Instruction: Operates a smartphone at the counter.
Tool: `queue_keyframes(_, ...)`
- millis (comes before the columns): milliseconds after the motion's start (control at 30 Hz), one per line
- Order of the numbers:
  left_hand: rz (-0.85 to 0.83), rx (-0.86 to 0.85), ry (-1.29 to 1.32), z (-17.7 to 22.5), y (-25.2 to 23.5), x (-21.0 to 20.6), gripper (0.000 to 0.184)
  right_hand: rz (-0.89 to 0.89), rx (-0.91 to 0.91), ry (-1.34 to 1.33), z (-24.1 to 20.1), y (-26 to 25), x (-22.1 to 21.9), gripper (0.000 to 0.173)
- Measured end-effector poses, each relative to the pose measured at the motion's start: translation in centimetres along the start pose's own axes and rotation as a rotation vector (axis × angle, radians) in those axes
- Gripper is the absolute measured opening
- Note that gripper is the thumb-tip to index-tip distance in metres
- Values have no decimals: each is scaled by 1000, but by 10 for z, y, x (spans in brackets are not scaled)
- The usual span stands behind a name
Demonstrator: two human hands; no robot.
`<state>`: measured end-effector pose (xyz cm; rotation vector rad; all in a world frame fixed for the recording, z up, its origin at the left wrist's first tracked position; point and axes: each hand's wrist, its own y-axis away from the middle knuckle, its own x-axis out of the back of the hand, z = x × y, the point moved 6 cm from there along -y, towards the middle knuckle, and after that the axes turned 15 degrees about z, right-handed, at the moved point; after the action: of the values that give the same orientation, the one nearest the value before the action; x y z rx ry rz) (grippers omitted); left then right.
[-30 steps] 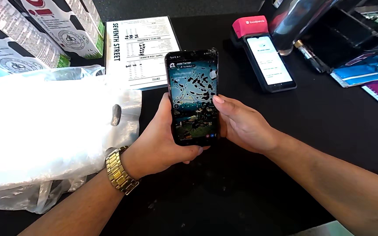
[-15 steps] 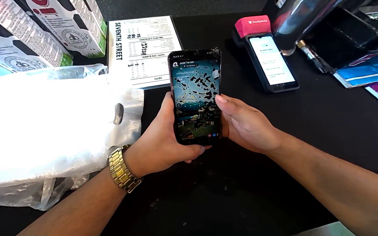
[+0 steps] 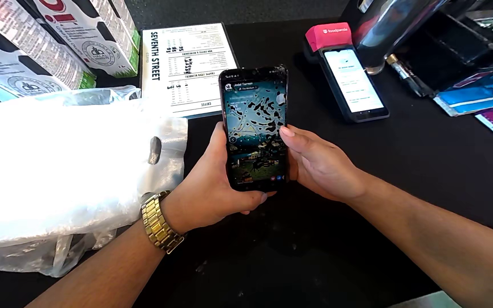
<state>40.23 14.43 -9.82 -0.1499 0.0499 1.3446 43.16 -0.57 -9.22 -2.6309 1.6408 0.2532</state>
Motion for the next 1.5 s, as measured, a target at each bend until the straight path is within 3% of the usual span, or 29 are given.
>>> queue_keyframes(700, 1, 31, 5, -3, 0, 0, 102, 44, 20, 17, -2, 1, -1, 40)
queue_keyframes(1500, -1, 74, -2, -10, -3, 3, 101, 25, -53, 43, 8, -2, 4, 50)
